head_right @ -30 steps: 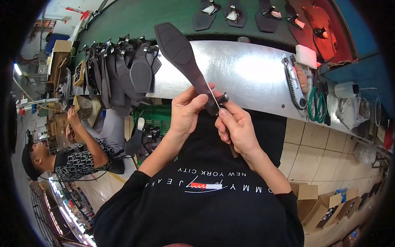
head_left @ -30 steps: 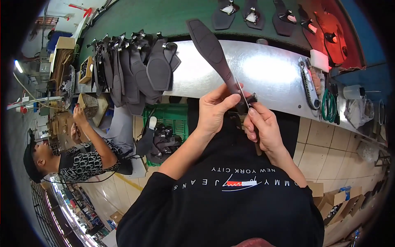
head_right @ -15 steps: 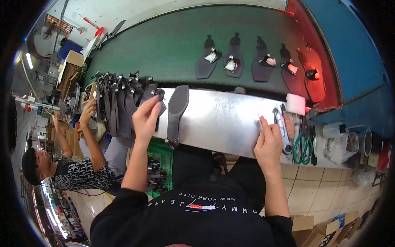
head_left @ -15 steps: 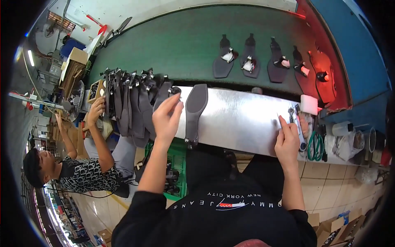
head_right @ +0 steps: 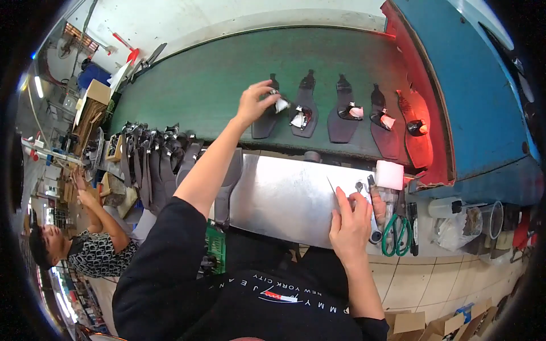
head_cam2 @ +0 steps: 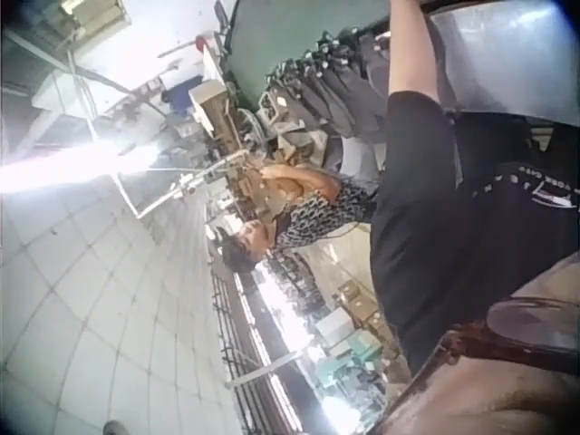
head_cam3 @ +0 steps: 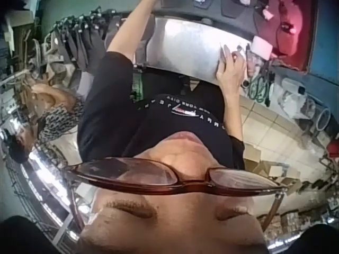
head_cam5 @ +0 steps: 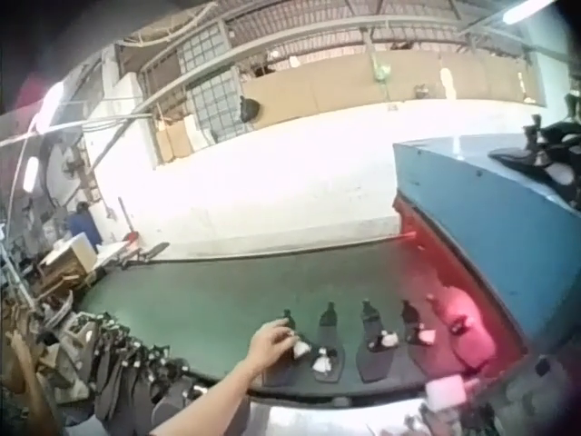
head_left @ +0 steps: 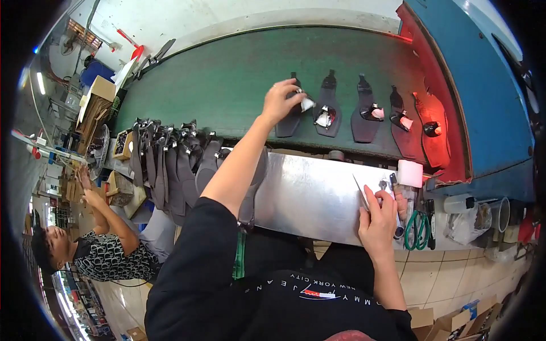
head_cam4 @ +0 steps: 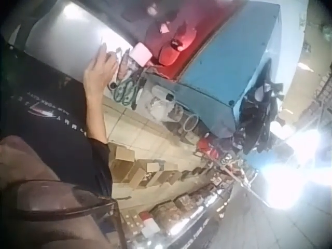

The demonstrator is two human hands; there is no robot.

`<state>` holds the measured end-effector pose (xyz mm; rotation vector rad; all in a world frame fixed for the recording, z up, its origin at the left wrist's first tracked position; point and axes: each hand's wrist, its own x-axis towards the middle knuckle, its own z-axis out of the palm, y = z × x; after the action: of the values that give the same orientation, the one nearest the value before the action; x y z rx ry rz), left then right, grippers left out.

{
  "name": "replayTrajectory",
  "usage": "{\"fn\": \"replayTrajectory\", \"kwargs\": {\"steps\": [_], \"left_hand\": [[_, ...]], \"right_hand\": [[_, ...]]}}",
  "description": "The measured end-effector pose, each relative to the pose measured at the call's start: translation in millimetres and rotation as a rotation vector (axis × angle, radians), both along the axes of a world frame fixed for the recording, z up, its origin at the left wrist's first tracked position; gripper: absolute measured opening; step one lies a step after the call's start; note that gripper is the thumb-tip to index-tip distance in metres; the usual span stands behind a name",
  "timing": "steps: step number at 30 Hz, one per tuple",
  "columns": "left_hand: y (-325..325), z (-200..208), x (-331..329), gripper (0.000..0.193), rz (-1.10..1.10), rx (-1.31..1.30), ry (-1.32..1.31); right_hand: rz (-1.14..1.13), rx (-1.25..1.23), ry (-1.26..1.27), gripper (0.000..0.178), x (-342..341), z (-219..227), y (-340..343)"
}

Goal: The recorder is seen assembling shoe components, specifically attaching decorative buckles to black heel straps using a small tool and then placing them on a conveyor belt.

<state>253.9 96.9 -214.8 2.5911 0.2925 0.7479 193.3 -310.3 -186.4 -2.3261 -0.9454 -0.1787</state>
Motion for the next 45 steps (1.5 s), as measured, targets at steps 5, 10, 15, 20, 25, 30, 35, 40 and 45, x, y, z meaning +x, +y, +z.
{"fn": "replayTrajectory", "kwargs": {"steps": [5, 10, 15, 20, 25, 30, 35, 40, 45], "left_hand": [[-21, 9, -27, 0.036, 0.233, 0.203, -0.05], [-46, -23, -40, 0.034, 0.345, 0.101, 0.071], [-47, 3, -40, 0.032, 0.248, -0.138, -0.308], [-135, 85, -109, 0.024, -0.218, -1.08, -0.155], [-211, 84, -215, 0.022, -0.46, -1.477, 0.074], [-213, 66, -256, 0.021, -0.323, -1.588, -0.083], [-204, 61, -279, 0.029, -0.281, -1.682, -0.175], [-203, 59, -286, 0.027, -0.264, -1.606, -0.209], [-210, 56, -285, 0.007, -0.08, -1.619, -0.316]], "right_hand": [[0.008, 0.115, 0.046, 0.045, 2, 5, -7], [0.037, 0.164, -0.035, 0.041, -11, 23, -10], [0.068, 0.277, 0.078, 0.038, -32, 30, -10], [0.292, 0.889, 0.955, 0.029, -32, 17, -8], [0.516, 1.101, 1.334, 0.048, -48, 51, 17], [0.562, 1.061, 1.174, 0.03, -63, 69, 20], [0.467, 0.657, 0.952, 0.034, -93, 67, 14], [0.384, 0.517, 0.673, 0.028, -105, 52, 12], [0.339, 0.457, 0.851, 0.037, -110, 63, 9]]}}
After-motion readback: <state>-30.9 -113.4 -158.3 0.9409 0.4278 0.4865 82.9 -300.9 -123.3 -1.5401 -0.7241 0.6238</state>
